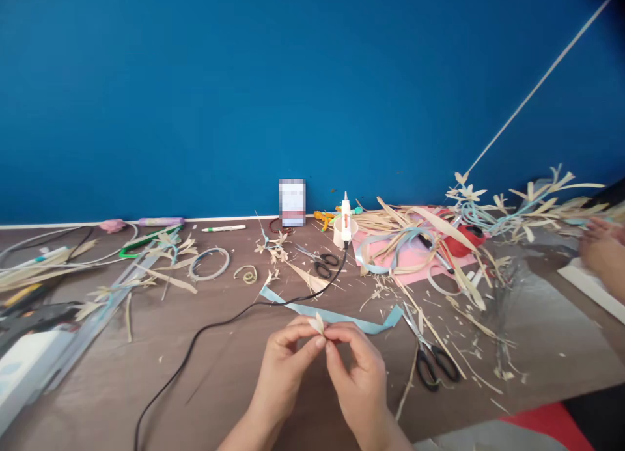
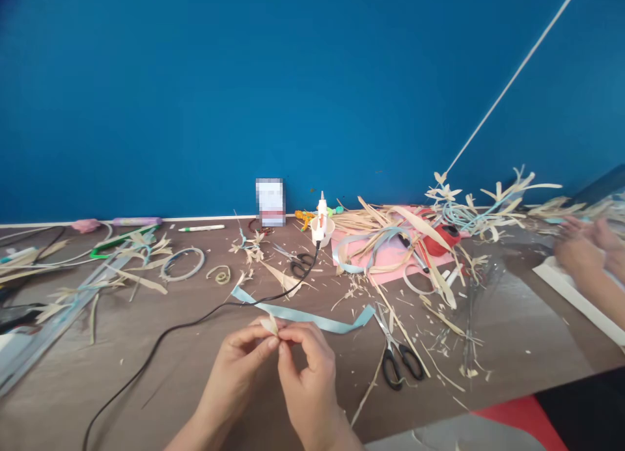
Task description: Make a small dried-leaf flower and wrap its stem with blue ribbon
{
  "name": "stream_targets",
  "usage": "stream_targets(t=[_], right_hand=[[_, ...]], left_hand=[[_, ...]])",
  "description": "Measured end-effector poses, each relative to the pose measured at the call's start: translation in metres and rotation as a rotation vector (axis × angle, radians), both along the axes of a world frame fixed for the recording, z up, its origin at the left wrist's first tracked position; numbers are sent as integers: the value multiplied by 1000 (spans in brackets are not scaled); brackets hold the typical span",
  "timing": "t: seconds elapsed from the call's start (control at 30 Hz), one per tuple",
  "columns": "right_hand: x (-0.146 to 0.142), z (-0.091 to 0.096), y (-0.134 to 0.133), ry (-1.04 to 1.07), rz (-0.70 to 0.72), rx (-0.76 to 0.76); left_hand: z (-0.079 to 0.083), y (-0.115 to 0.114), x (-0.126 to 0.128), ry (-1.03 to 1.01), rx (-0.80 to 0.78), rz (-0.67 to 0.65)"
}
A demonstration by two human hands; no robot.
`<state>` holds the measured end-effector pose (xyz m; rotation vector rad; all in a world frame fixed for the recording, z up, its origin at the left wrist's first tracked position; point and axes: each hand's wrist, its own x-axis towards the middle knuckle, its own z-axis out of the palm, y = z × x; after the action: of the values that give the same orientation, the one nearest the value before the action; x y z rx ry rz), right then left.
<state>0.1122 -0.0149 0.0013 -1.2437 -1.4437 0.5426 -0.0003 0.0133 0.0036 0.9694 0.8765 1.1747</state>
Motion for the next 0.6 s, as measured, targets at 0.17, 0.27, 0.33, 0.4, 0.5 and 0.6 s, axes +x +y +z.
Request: stream_targets(t=[0.17, 0.27, 0.33, 0.4, 0.5, 0.6], right_hand=[[-1, 3, 1, 11, 32, 12], [-3, 4, -1, 0, 77, 14], [0, 5, -2, -29, 109, 2], [12, 5, 0, -75, 89, -12], [53, 3, 17, -179, -129, -49], [110, -5, 47, -355, -411, -152]], left_hand=[[-3, 2, -1, -13, -26, 5], [-5, 3, -1, -43, -60, 8], [-6, 4, -3, -52, -84, 10], [-6, 6, -6, -46, -111, 33], [-5, 8, -10, -37, -176, 88], [-4, 9, -13, -40, -230, 99]])
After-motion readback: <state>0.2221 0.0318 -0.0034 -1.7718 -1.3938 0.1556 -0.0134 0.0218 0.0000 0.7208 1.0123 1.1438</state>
